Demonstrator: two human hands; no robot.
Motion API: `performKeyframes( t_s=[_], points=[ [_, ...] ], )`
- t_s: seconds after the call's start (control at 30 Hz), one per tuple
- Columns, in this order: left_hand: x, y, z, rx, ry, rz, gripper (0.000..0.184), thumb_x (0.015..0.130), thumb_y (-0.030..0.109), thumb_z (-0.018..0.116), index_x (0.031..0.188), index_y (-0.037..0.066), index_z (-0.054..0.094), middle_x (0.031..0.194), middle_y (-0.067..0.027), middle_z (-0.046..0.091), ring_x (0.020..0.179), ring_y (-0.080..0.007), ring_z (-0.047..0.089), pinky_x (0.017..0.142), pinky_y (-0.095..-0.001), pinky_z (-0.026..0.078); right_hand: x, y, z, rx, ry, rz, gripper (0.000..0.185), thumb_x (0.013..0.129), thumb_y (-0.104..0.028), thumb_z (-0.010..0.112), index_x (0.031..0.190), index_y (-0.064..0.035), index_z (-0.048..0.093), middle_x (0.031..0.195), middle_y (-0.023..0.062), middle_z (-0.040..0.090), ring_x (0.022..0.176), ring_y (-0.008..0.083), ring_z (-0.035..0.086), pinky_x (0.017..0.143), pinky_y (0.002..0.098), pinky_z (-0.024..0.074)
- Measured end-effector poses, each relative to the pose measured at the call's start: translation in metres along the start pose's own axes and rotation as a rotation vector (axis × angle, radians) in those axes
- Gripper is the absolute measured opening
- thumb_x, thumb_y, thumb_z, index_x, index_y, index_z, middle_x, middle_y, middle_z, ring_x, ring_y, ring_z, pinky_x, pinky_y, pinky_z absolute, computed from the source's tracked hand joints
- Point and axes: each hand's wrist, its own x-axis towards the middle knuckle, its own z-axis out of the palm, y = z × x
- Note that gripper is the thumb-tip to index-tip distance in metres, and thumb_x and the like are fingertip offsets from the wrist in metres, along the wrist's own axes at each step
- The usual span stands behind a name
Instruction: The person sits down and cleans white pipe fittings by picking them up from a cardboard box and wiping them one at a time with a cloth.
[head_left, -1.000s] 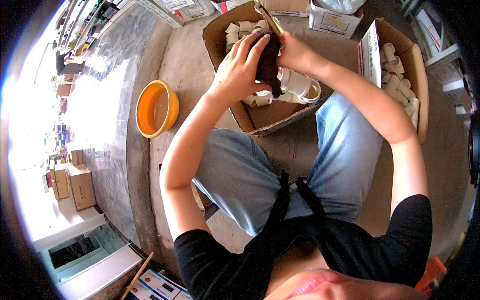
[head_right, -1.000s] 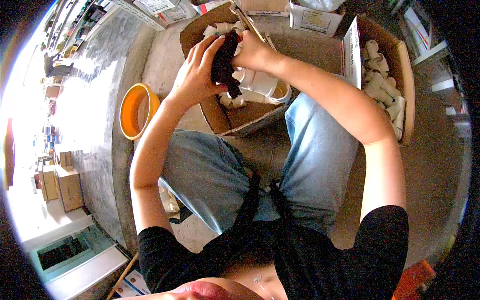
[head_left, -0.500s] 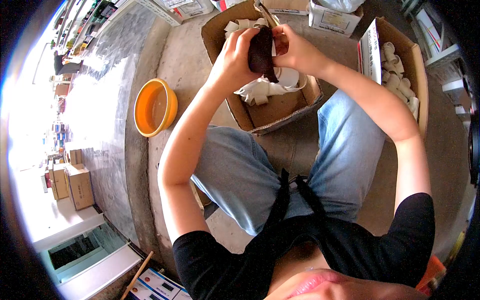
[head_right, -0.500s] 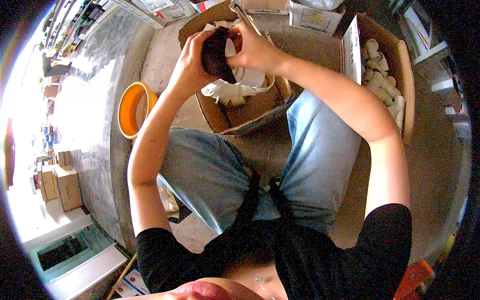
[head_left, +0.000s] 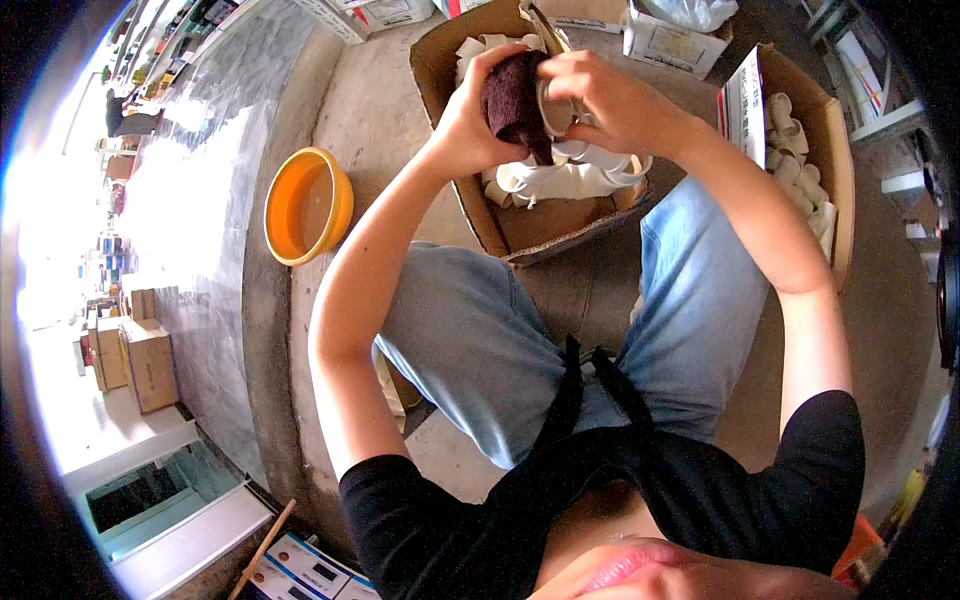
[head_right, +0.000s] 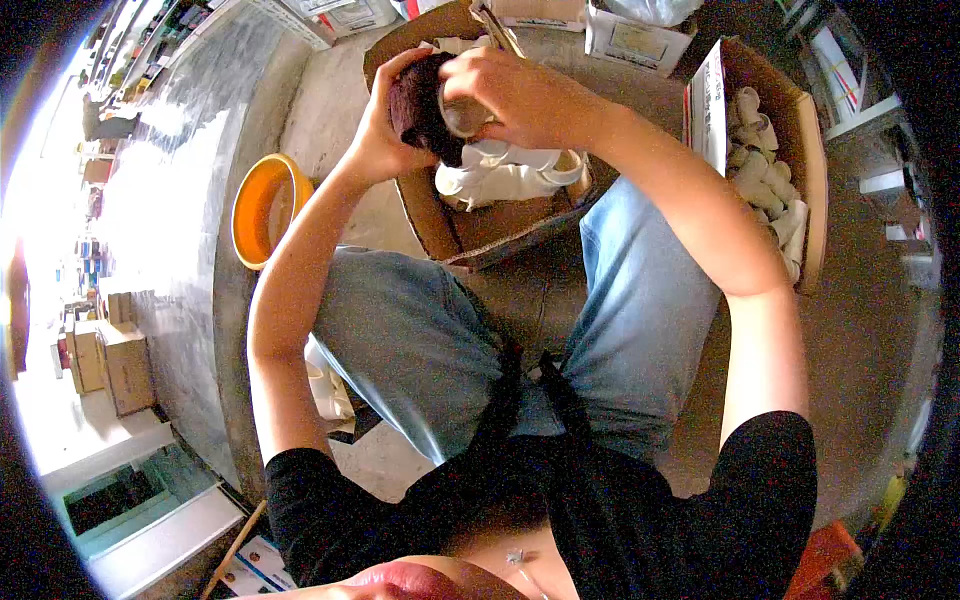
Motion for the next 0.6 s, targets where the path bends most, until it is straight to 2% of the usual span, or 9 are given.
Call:
performKeyframes(
  t_s=[0.1,0.13,0.23,0.27,0.37,0.4,0.5,0.53,0.6],
  points=[
    [0.002,0.006,-0.002,0.092,0.123,0.033,0.086,0.047,0.006,0.074,0.124,0.007,0.036,0.112,-0.0151,0.049,0.106,-0.0305,0.049,0.092,-0.0352,0.038,0.008,0.004,0.005,-0.086,0.371,0.178,0.048,0.063,-0.012,0.075,0.105,-0.0051,0.052,0.122,0.0127,0.043,0.113,0.0268,0.042,0.091,0.0355,0.0393],
    [0.003,0.009,-0.004,0.172,0.159,0.025,0.085,0.047,0.006,0.073,0.124,0.008,0.037,0.111,-0.0151,0.048,0.105,-0.0316,0.048,0.092,-0.036,0.039,0.005,0.008,0.003,-0.022,0.326,0.267,0.043,0.071,-0.017,0.071,0.109,-0.0043,0.053,0.112,0.0091,0.05,0.098,0.0181,0.052,0.079,0.0284,0.0445],
    [0.003,0.02,-0.006,0.416,0.185,0.103,0.08,0.049,0.008,0.075,0.122,0.012,0.042,0.11,-0.0155,0.045,0.102,-0.0348,0.047,0.089,-0.0395,0.041,-0.001,0.012,-0.003,0.674,0.066,0.755,0.044,0.078,-0.024,0.065,0.115,-0.0046,0.051,0.098,0.0046,0.055,0.077,0.0105,0.054,0.067,0.0225,0.0437],
    [0.003,0.023,-0.003,0.476,0.174,0.136,0.079,0.05,0.009,0.075,0.122,0.014,0.043,0.111,-0.0156,0.044,0.102,-0.0349,0.047,0.089,-0.0399,0.041,-0.002,0.006,-0.002,0.767,0.03,0.785,0.038,0.084,-0.02,0.056,0.117,-0.003,0.051,0.091,0.0016,0.057,0.064,0.0082,0.051,0.06,0.0212,0.0408],
    [0.001,0.022,0.001,0.639,0.121,0.213,0.073,0.054,0.011,0.074,0.121,0.021,0.047,0.113,-0.0171,0.043,0.101,-0.0371,0.047,0.087,-0.042,0.043,0.001,-0.015,0.006,1.193,0.035,0.845,0.031,0.078,-0.017,0.056,0.107,-0.003,0.056,0.065,0.0021,0.055,0.057,0.0102,0.054,0.05,0.022,0.0397],
    [0.002,0.02,0.001,0.693,0.094,0.262,0.073,0.054,0.011,0.074,0.121,0.021,0.048,0.114,-0.0174,0.043,0.101,-0.0373,0.047,0.088,-0.0423,0.043,0.004,-0.022,0.005,1.312,0.033,0.865,0.024,0.077,-0.012,0.05,0.097,-0.0008,0.056,0.062,0.0023,0.052,0.051,0.0094,0.05,0.046,0.0217,0.0358],
    [0.004,0.017,0.002,0.772,0.046,0.274,0.074,0.054,0.012,0.074,0.122,0.022,0.047,0.118,-0.0173,0.041,0.104,-0.0373,0.045,0.089,-0.0434,0.041,0.003,-0.023,0.002,1.605,0.115,0.908,0.012,0.077,-0.01,0.048,0.084,-0.0019,0.053,0.058,0.0012,0.046,0.047,0.009,0.044,0.045,0.0228,0.0341],
    [0.006,0.016,0.002,0.771,0.053,0.256,0.075,0.054,0.013,0.074,0.123,0.022,0.046,0.118,-0.0173,0.041,0.105,-0.0375,0.045,0.09,-0.0438,0.041,0.002,-0.016,0.007,1.651,0.136,0.846,0.005,0.077,-0.01,0.048,0.076,-0.0054,0.049,0.057,0.0001,0.043,0.044,0.0085,0.04,0.044,0.0229,0.0317],
    [0.011,0.015,0.001,0.793,0.059,0.257,0.077,0.055,0.02,0.074,0.126,0.02,0.043,0.124,-0.0157,0.039,0.109,-0.0372,0.043,0.093,-0.0478,0.036,-0.004,-0.005,0.008,1.771,0.221,0.958,0.014,0.078,-0.008,0.044,0.09,-0.0037,0.049,0.068,0.0013,0.049,0.043,0.0077,0.037,0.043,0.0215,0.029]
  ],
)
